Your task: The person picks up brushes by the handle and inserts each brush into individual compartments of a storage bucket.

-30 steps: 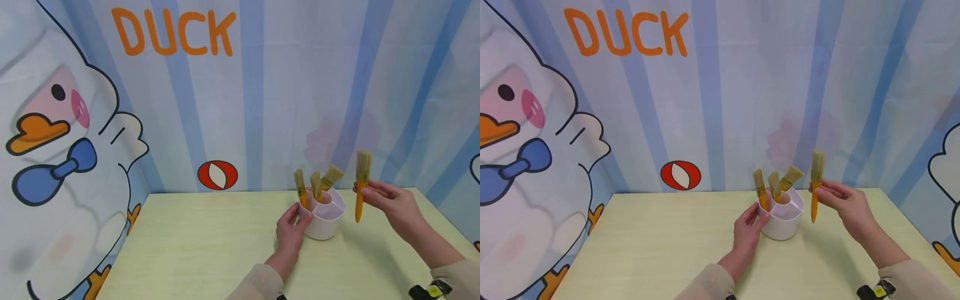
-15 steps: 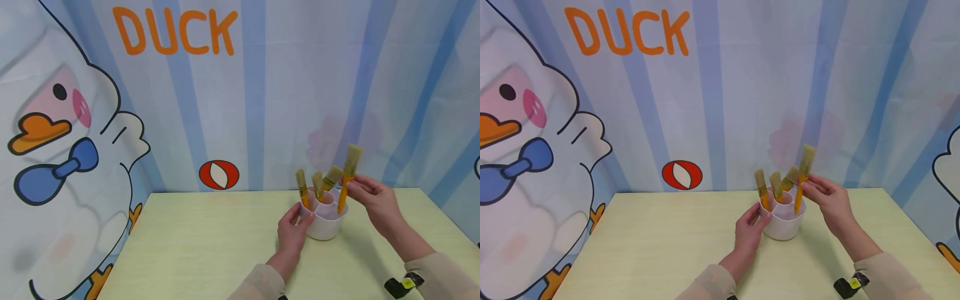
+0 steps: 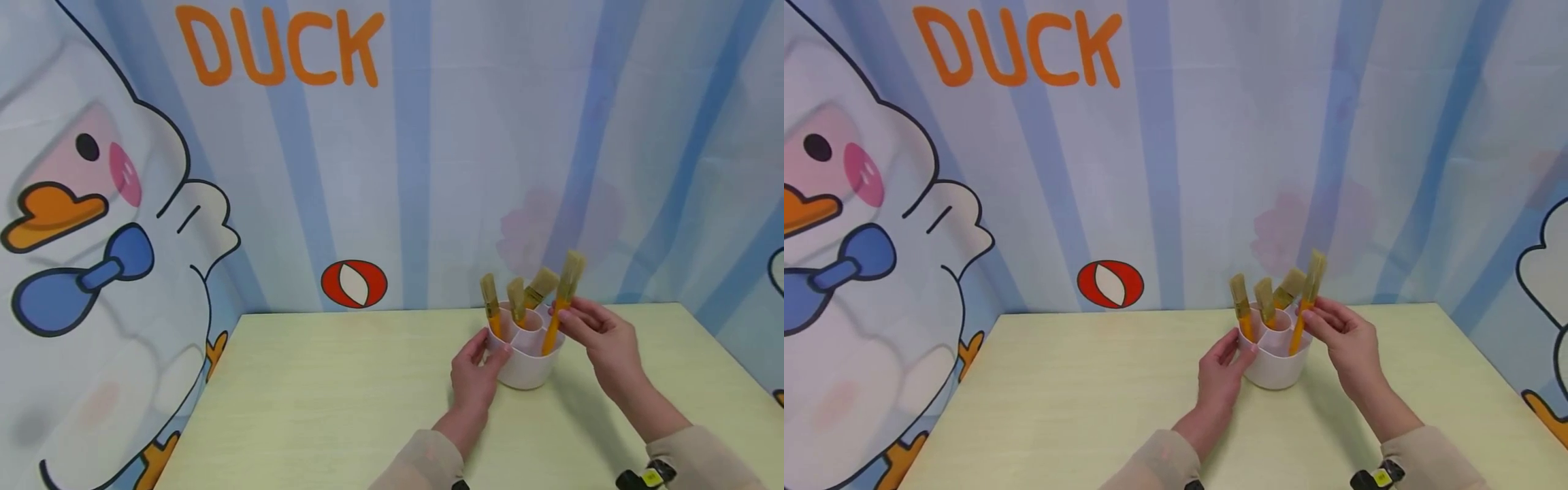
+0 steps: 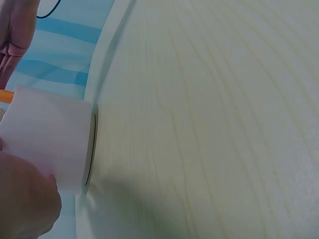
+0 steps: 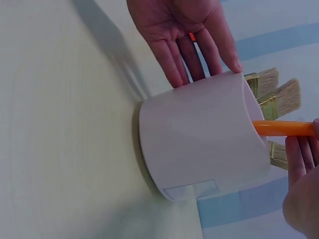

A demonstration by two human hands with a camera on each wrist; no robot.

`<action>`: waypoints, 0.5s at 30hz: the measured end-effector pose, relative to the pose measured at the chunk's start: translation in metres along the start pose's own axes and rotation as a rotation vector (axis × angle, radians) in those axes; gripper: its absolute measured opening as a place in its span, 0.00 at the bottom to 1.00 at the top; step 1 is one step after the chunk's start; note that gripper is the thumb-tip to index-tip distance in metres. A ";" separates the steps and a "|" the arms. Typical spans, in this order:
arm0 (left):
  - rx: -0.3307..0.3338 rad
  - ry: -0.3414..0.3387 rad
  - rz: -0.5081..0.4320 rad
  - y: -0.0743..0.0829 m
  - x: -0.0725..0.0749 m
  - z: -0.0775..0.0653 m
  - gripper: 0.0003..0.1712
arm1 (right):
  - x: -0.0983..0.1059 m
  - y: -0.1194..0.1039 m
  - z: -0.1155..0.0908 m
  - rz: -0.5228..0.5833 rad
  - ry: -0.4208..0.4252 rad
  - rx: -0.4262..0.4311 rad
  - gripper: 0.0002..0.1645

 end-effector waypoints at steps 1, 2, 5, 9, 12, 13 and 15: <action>-0.005 -0.002 0.003 0.000 0.000 0.000 0.29 | 0.000 0.001 -0.001 -0.001 0.006 0.005 0.14; -0.009 -0.004 0.005 0.001 0.000 0.000 0.29 | 0.000 0.002 -0.003 -0.006 0.013 0.006 0.14; -0.001 -0.009 0.001 0.000 -0.001 -0.001 0.29 | 0.001 0.005 -0.007 -0.041 0.048 0.002 0.13; 0.000 -0.006 0.001 0.000 -0.001 -0.001 0.29 | 0.001 0.009 -0.014 -0.110 0.085 -0.011 0.13; -0.004 -0.001 0.011 0.001 -0.001 -0.001 0.29 | 0.001 0.013 -0.018 -0.164 0.097 -0.023 0.20; 0.002 0.000 0.011 0.001 -0.001 -0.001 0.29 | 0.001 0.014 -0.019 -0.182 0.102 -0.026 0.24; -0.002 -0.002 0.017 0.002 -0.001 -0.001 0.30 | 0.000 0.015 -0.020 -0.226 0.107 -0.033 0.29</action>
Point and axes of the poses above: each hand's wrist, its own z-axis towards the middle knuckle, its own x-axis out of the back of the hand, y = z × x, the point moved 7 cm from there along z, towards the middle knuckle, and after that the axes turned 9 degrees about -x, right-handed, at the moved point
